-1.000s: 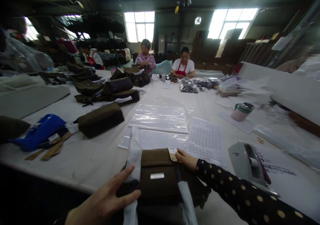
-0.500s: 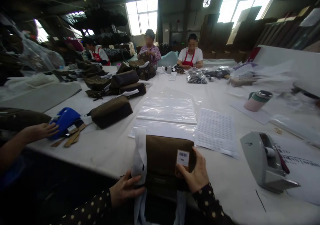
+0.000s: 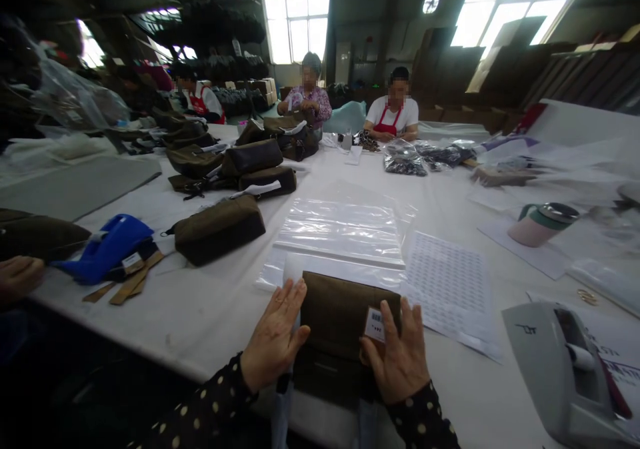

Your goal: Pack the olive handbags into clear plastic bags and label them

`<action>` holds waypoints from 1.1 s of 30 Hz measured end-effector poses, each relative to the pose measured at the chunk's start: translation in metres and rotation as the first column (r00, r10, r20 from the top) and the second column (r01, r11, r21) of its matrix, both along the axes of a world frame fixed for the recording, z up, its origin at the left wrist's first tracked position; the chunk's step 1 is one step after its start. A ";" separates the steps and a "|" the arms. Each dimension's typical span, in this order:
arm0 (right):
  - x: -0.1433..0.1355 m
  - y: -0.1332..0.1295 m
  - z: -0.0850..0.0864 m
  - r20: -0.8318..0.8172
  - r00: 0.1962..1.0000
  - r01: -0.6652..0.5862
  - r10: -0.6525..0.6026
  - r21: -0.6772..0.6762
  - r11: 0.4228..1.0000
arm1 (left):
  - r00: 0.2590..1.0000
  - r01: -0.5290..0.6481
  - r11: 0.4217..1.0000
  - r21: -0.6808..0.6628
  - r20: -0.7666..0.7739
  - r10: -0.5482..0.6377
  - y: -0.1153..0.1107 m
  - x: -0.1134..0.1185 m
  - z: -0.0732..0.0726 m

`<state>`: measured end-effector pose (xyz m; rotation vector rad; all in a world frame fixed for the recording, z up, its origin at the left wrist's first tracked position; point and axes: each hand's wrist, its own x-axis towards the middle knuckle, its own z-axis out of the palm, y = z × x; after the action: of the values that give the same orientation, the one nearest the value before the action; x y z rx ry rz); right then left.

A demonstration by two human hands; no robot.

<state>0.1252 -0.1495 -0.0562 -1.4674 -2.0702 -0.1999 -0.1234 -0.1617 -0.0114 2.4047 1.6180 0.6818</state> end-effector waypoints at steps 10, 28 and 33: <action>-0.025 0.020 -0.015 0.339 0.935 -0.042 0.107 -0.195 0.980 | 0.974 0.051 0.999 0.014 -0.222 -0.047 0.031 0.021 -0.033; -0.054 0.017 0.050 0.335 0.934 -0.006 0.123 -0.331 0.944 | 0.979 -0.016 0.982 0.190 -0.197 0.055 -0.062 0.021 -0.037; -0.059 -0.004 0.054 0.302 0.944 -0.013 0.134 -0.371 0.929 | 0.961 -0.007 0.978 0.206 -0.268 0.064 -0.074 0.014 -0.019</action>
<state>0.0666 -0.1538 -0.0020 -1.6550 -2.5321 -0.0234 -0.1093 -0.2362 -0.0302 2.7262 1.7759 0.5652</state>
